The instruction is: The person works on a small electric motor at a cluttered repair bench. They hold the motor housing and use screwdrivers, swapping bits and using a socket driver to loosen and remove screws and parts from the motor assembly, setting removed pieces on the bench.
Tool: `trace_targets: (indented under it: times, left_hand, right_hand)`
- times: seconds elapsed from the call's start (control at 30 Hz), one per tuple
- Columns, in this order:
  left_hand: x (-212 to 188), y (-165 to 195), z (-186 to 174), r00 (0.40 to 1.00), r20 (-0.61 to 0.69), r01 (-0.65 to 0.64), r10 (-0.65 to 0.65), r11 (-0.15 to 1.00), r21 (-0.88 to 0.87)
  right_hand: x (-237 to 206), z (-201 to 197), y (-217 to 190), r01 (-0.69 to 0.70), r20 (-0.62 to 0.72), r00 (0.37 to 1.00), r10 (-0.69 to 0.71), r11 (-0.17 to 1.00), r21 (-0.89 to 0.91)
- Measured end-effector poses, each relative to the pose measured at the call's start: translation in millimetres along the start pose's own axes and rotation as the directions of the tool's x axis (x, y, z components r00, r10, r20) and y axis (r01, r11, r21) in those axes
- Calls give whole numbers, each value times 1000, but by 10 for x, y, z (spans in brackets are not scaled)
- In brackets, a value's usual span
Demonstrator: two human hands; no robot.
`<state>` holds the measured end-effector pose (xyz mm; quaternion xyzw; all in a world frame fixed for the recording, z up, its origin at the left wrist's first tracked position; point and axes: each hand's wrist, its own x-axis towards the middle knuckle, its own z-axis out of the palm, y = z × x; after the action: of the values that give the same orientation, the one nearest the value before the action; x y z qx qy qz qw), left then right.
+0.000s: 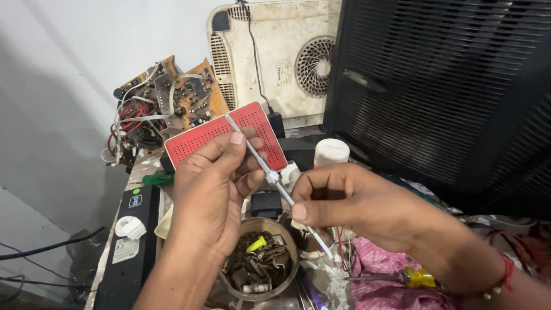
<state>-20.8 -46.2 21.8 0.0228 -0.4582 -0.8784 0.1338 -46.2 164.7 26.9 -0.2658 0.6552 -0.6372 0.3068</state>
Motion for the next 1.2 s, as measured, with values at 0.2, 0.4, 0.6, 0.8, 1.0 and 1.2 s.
trace_targets:
  times: [0.2, 0.4, 0.6, 0.8, 1.0, 1.2]
  left_hand:
    - [-16, -35, 4, 999, 42, -6, -1, 986, 169]
    - [94, -124, -72, 999, 0, 53, -54, 993, 106]
    - [207, -251, -236, 974, -62, 218, -218, 976, 8]
    - [215, -341, -267, 974, -17, 228, -227, 973, 40]
    - [83, -292, -87, 983, -100, 166, -154, 978, 126]
    - [-50, -230, 39, 997, -69, 0, 40, 866, 501]
  right_hand:
    - [66, 131, 69, 77, -218, 961, -169, 924, -376]
    - [11, 155, 56, 216, -181, 926, -330, 860, -462]
    - [-1, 209, 60, 318, -190, 869, -457, 809, -494]
    - [67, 213, 125, 530, 37, 662, -748, 433, -729]
    - [129, 121, 227, 589, 4, 558, -830, 393, -706]
    - [160, -84, 193, 523, -434, 712, -552, 829, -195]
